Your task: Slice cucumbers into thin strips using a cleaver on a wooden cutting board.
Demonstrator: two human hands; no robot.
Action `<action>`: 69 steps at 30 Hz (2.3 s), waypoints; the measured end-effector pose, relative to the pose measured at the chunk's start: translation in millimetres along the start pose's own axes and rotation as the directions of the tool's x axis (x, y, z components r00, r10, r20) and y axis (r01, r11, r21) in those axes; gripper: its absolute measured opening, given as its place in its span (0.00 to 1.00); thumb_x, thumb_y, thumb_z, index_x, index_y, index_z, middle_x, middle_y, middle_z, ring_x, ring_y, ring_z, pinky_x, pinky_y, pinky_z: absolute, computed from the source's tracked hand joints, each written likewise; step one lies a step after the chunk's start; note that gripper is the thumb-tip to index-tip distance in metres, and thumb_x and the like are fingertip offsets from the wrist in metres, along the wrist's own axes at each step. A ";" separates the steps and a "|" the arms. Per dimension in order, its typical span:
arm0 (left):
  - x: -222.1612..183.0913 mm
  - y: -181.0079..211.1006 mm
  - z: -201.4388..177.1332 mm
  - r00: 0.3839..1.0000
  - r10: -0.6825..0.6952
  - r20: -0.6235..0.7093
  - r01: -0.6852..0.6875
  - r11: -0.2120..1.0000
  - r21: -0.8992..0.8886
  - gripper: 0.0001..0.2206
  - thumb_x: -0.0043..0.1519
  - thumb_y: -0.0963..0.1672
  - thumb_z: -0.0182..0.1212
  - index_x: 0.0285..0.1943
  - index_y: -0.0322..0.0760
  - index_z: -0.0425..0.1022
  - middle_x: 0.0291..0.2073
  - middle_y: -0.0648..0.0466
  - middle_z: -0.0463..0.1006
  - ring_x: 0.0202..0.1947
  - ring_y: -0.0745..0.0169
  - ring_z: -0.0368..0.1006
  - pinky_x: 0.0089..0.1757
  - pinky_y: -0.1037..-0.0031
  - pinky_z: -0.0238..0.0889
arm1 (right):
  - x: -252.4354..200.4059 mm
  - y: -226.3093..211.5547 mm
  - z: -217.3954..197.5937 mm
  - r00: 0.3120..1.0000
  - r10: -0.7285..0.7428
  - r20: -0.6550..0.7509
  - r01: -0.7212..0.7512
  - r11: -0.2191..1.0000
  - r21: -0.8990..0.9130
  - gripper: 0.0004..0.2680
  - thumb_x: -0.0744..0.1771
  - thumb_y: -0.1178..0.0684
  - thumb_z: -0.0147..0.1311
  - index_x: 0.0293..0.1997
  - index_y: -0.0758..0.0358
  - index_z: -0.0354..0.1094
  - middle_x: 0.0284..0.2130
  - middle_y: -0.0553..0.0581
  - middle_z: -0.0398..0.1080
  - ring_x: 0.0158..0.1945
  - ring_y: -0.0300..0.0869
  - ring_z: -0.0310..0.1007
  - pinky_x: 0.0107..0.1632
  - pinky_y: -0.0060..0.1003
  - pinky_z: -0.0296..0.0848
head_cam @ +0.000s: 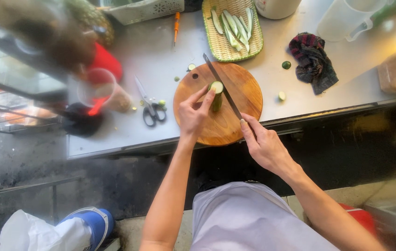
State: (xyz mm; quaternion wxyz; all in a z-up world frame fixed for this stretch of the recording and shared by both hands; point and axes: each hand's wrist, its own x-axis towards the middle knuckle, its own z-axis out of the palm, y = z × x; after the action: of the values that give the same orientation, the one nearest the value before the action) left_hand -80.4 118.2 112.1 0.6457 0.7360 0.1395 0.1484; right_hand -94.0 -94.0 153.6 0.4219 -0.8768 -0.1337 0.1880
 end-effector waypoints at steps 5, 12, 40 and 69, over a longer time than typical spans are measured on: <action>3.5 -9.5 -0.7 0.998 -0.059 -0.024 0.057 0.994 -0.090 0.20 0.63 0.46 0.68 0.61 0.30 0.79 0.36 0.47 0.87 0.34 0.72 0.80 0.38 0.81 0.72 | -11.4 -30.6 -12.4 0.998 0.054 -0.013 -0.054 0.999 -0.004 0.18 0.71 0.45 0.41 0.69 0.54 0.59 0.18 0.67 0.71 0.22 0.55 0.76 0.32 0.47 0.74; 2.2 -10.6 0.8 0.998 -0.061 -0.027 0.059 0.996 -0.071 0.19 0.63 0.47 0.68 0.60 0.33 0.79 0.37 0.50 0.87 0.32 0.75 0.78 0.36 0.84 0.71 | -13.2 -30.2 -12.0 0.996 -0.077 -0.039 0.076 0.997 -0.017 0.17 0.71 0.46 0.42 0.68 0.57 0.60 0.19 0.64 0.71 0.22 0.53 0.77 0.31 0.46 0.73; -6.7 7.5 5.6 0.998 -0.026 -0.064 0.018 0.994 -0.112 0.17 0.63 0.45 0.67 0.57 0.30 0.80 0.47 0.45 0.85 0.42 0.60 0.85 0.40 0.78 0.78 | -23.3 -16.2 -14.0 0.999 -0.046 0.023 0.048 0.993 -0.106 0.17 0.70 0.47 0.43 0.68 0.55 0.60 0.16 0.67 0.70 0.21 0.57 0.75 0.28 0.50 0.72; -2.4 17.0 0.5 0.996 0.049 -0.079 -0.043 0.996 0.076 0.17 0.63 0.46 0.66 0.56 0.29 0.81 0.46 0.43 0.86 0.44 0.55 0.85 0.44 0.72 0.79 | 12.9 11.0 14.8 0.985 0.088 0.150 -0.064 0.986 -0.155 0.16 0.71 0.44 0.40 0.68 0.53 0.59 0.26 0.72 0.75 0.34 0.65 0.77 0.39 0.57 0.74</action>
State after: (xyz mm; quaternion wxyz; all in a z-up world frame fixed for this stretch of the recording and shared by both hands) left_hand -82.2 114.6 128.8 0.6082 0.7558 0.1539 0.1874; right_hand -88.1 -85.4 133.6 0.3358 -0.8929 -0.1464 0.2618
